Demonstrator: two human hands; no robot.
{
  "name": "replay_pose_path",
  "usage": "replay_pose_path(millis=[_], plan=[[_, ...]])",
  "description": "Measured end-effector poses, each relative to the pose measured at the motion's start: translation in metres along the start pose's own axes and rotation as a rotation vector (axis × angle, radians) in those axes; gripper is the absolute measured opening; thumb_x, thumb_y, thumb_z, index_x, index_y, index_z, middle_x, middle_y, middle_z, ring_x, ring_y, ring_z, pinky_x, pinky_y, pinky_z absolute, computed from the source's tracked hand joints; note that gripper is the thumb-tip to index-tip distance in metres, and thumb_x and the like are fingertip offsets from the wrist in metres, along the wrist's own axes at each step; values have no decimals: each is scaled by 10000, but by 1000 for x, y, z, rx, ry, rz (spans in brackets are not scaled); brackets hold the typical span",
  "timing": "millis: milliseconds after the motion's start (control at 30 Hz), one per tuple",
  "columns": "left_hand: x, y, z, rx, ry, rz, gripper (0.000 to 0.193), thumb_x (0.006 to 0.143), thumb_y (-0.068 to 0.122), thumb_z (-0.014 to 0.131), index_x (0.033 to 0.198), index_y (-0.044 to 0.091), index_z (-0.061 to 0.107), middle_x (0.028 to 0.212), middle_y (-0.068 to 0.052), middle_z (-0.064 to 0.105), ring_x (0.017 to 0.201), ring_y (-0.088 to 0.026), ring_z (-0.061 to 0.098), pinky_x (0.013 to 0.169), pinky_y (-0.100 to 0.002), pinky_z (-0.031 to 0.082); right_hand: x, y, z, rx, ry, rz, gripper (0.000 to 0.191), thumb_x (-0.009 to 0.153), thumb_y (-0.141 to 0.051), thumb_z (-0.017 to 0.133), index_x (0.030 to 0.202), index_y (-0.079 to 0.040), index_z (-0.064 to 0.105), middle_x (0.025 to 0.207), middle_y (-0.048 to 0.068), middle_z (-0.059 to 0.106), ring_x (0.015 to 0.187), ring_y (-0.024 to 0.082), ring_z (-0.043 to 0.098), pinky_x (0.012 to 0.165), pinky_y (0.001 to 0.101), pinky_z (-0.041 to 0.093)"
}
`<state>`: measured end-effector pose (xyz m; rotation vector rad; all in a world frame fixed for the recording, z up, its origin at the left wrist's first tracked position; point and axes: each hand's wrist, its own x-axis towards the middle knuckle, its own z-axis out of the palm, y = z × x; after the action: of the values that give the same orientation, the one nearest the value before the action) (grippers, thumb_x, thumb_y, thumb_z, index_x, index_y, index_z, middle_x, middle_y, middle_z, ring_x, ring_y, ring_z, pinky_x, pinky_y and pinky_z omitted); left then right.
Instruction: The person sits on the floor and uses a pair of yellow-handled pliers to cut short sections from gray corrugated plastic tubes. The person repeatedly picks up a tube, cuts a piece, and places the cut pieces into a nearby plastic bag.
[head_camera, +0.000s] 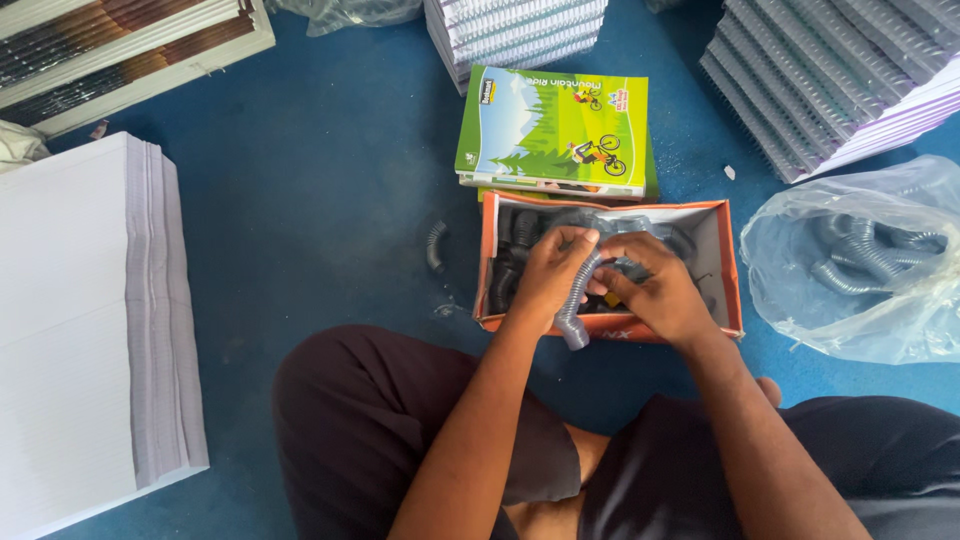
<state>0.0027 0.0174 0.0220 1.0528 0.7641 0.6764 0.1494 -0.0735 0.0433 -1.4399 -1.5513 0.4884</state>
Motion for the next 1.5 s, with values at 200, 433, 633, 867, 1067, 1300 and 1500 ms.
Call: replay_pose_path(millis=[200,433,633,867,1067,1300,1500], plan=[[1,9,-1,32,-68,-19,621,924,532,660,1245,4,597,889,-106,718,611,-133,705,463,-230,532,-4,18,1,295,44,273,152,965,-99,684,1098,-27,672,1024,55,705,958,114,653,835,267,533],[-5,22,-11,364,-184,97,730,716,268,833,1324,63,485,1118,-98,618,832,-167,719,538,-299,582,0,32,-5,390,183,359,175,1011,-188,676,956,-23,680,891,23,711,834,66,642,775,234,520],[-10,40,-14,597,-221,87,479,868,298,706,1261,48,598,973,-105,704,765,-151,708,528,-287,556,1,29,-8,380,138,438,258,1025,-235,687,910,-5,707,806,34,706,746,67,600,709,229,470],[-6,54,-19,655,-282,47,448,975,366,536,1222,5,632,843,-72,697,618,-134,656,490,-270,512,7,5,-10,472,-43,409,182,919,-105,684,1070,-11,722,968,15,743,903,77,688,838,248,555],[-11,60,-27,416,-336,-31,413,975,361,552,1204,28,634,707,-27,628,535,-101,598,452,-255,468,13,-4,-26,355,-143,412,202,931,-88,703,1108,-6,751,1008,30,766,934,86,688,852,258,559],[-20,66,-15,454,-390,54,597,858,463,725,1227,7,619,721,-38,709,541,-108,643,488,-240,473,14,-13,-44,273,-240,542,243,895,-99,709,1124,-29,752,972,45,784,895,105,725,814,271,581],[-17,57,-16,286,-418,114,474,932,360,725,1206,-19,644,924,-68,745,742,-103,676,703,-243,562,2,-10,-27,440,-136,454,165,918,-74,732,1034,35,776,945,99,775,872,177,731,824,320,604]])
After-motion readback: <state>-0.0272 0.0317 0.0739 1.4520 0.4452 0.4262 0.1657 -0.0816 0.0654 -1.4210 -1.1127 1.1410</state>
